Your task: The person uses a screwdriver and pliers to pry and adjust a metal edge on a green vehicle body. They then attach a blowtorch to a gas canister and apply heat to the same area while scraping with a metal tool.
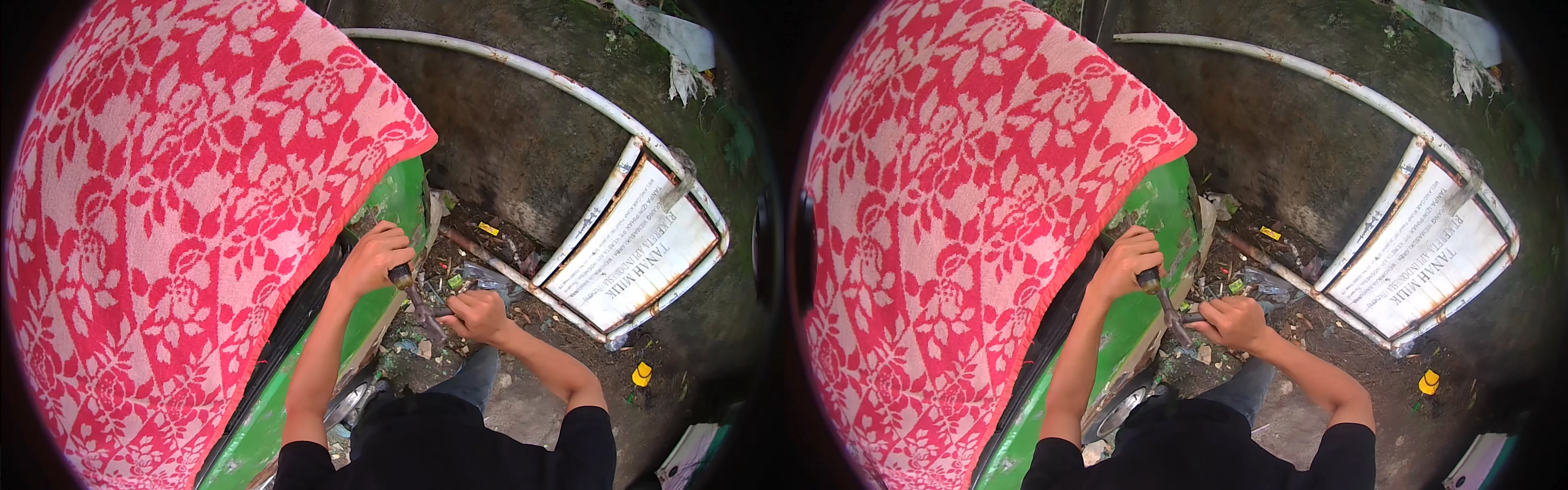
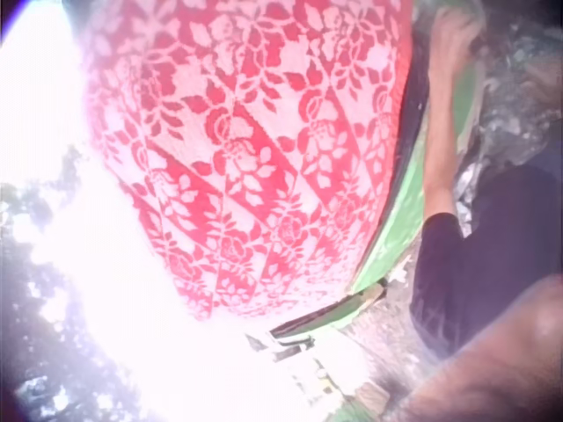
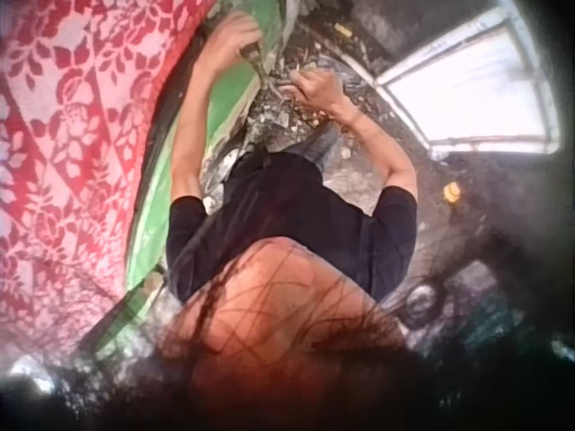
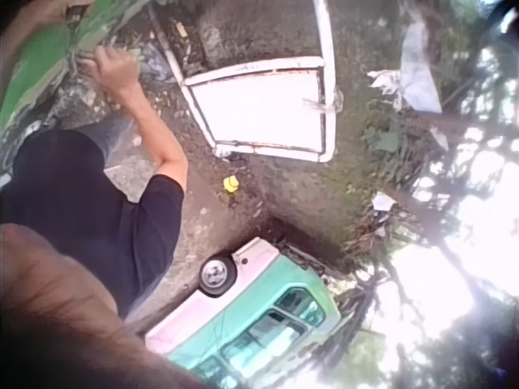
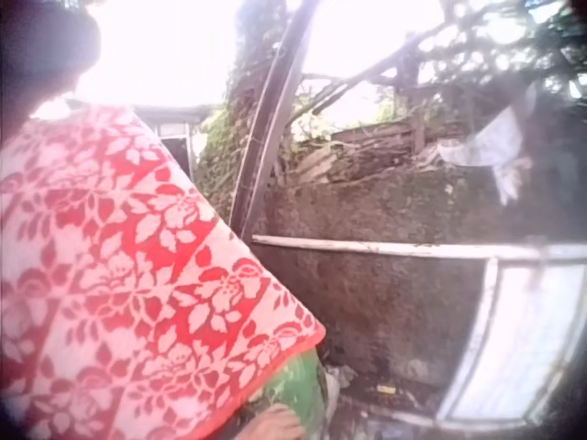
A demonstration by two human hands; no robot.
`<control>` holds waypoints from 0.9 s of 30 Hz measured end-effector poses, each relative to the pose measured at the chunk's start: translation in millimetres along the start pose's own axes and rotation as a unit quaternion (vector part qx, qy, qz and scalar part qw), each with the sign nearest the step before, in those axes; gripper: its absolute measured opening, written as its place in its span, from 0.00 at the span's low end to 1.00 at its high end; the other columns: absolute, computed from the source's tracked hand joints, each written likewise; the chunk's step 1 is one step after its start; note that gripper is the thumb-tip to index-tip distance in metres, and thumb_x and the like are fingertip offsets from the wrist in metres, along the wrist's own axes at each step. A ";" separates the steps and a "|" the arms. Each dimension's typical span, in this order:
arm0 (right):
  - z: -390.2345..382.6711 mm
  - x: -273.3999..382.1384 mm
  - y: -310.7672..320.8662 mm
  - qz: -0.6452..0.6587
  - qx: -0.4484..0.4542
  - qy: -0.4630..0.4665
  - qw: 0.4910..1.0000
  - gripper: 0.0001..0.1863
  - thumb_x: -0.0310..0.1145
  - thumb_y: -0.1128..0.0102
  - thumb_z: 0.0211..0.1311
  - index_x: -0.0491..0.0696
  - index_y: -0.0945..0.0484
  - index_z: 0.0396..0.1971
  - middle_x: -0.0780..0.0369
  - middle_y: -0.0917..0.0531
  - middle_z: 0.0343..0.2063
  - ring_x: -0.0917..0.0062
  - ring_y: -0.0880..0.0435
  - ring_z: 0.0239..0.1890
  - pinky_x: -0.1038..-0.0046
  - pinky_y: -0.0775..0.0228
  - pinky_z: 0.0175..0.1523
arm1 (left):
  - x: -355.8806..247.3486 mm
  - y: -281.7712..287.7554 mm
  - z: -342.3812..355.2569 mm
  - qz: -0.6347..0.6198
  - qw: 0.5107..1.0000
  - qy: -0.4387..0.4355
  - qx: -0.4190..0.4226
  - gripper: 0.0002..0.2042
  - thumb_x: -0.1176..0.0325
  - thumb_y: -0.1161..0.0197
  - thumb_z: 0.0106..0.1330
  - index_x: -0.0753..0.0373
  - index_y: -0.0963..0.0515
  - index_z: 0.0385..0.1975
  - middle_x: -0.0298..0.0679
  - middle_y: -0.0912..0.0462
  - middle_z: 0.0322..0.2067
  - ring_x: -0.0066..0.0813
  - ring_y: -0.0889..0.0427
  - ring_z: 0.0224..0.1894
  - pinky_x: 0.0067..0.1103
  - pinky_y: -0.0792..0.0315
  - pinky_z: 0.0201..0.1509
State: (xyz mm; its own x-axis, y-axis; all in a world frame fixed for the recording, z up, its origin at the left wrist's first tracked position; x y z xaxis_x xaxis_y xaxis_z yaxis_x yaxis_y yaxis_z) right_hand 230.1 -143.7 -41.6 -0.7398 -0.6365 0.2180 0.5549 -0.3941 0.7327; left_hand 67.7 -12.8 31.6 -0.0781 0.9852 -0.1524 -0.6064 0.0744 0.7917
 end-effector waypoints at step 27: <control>7.3 44.0 48.2 -0.071 0.107 0.202 0.971 0.12 0.49 0.38 0.64 0.58 0.25 0.30 0.71 0.28 0.17 0.81 0.24 0.17 0.77 0.36 0.20 | -1.0 -14.8 -16.4 0.054 0.997 0.016 0.044 0.19 0.76 0.28 0.31 0.61 0.27 0.27 0.36 0.28 0.28 0.38 0.23 0.39 0.33 0.29 0.51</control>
State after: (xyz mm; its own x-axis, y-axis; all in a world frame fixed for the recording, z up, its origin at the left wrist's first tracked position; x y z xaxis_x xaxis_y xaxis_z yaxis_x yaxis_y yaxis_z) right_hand 221.5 -185.8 8.1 -0.5691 -0.8113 -0.1338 0.3354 -0.3776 0.8631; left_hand 63.8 -17.4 10.4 -0.1658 0.9828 -0.0811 -0.5208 -0.0174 0.8535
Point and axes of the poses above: each hand's wrist, its own z-axis towards the middle knuckle, its own y-axis out of the back of the hand, x = y × z, the point moved 5 cm from there along z, towards the middle knuckle
